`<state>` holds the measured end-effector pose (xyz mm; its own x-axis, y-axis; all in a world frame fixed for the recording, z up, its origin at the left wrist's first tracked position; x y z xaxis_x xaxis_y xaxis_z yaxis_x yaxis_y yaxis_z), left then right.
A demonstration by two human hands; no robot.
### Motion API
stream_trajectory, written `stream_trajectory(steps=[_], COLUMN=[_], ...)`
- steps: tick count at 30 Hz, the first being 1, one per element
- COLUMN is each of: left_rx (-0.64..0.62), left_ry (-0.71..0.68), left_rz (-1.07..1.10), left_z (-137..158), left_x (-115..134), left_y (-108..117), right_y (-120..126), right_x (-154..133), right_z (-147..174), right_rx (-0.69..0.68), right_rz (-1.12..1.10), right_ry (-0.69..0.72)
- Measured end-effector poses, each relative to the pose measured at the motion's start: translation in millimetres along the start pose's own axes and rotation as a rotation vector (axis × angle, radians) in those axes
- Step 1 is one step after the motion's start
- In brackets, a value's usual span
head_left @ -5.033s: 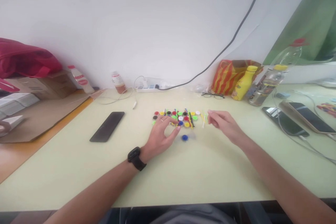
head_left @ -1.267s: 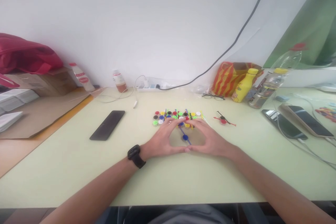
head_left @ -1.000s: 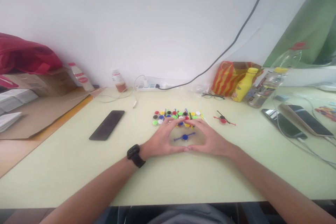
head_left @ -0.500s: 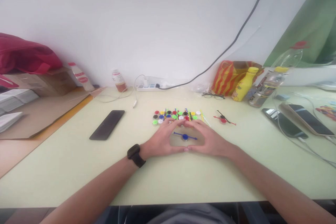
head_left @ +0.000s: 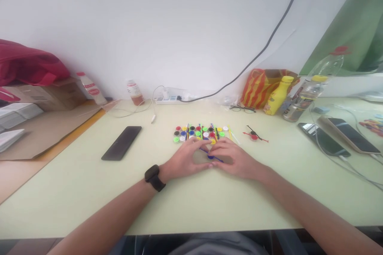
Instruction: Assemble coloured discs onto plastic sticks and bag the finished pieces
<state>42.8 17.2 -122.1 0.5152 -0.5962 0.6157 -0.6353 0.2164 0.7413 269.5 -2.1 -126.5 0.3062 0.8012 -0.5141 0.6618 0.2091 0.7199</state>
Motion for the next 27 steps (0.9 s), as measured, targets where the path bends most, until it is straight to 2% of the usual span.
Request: stream_trajectory(steps=[4, 8, 15, 21, 27], left_rx=[-0.008, -0.029, -0.052, -0.046, -0.034], left_ry=[0.022, 0.027, 0.078, 0.097, 0.102], left_rz=[0.012, 0.039, 0.053, 0.031, 0.027], left_z=[-0.7, -0.5, -0.7, -0.1, -0.5], left_x=[-4.6, -3.9, -2.1, -3.3, -5.0], left_y=[-3.4, -3.2, -1.6, -2.7, -3.7], right_y=[-1.3, 4.2, 42.4, 77.4, 93.7], right_x=[-0.1, -0.1, -2.3, 14.9, 41.7], right_z=[-2.0, -0.1, 12.1, 32.8, 51.5], right_rx=[0.009, 0.013, -0.218, -0.219, -0.182], right_rz=[-0.016, 0.022, 0.056, 0.235, 0.396], right_ry=[0.029, -0.035, -0.252, -0.401, -0.650])
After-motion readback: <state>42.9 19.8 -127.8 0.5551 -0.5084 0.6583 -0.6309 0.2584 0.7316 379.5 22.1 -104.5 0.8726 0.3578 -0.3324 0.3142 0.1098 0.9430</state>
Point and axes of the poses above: each hand's wrist, its own z-axis away from the middle knuckle, its own y-axis out of the back of the hand, x = y × z, the point moved 2 cm from there along -z, towards the middle knuckle, and after that the axes turned 11 degrees about y, right-handed, at the moved point
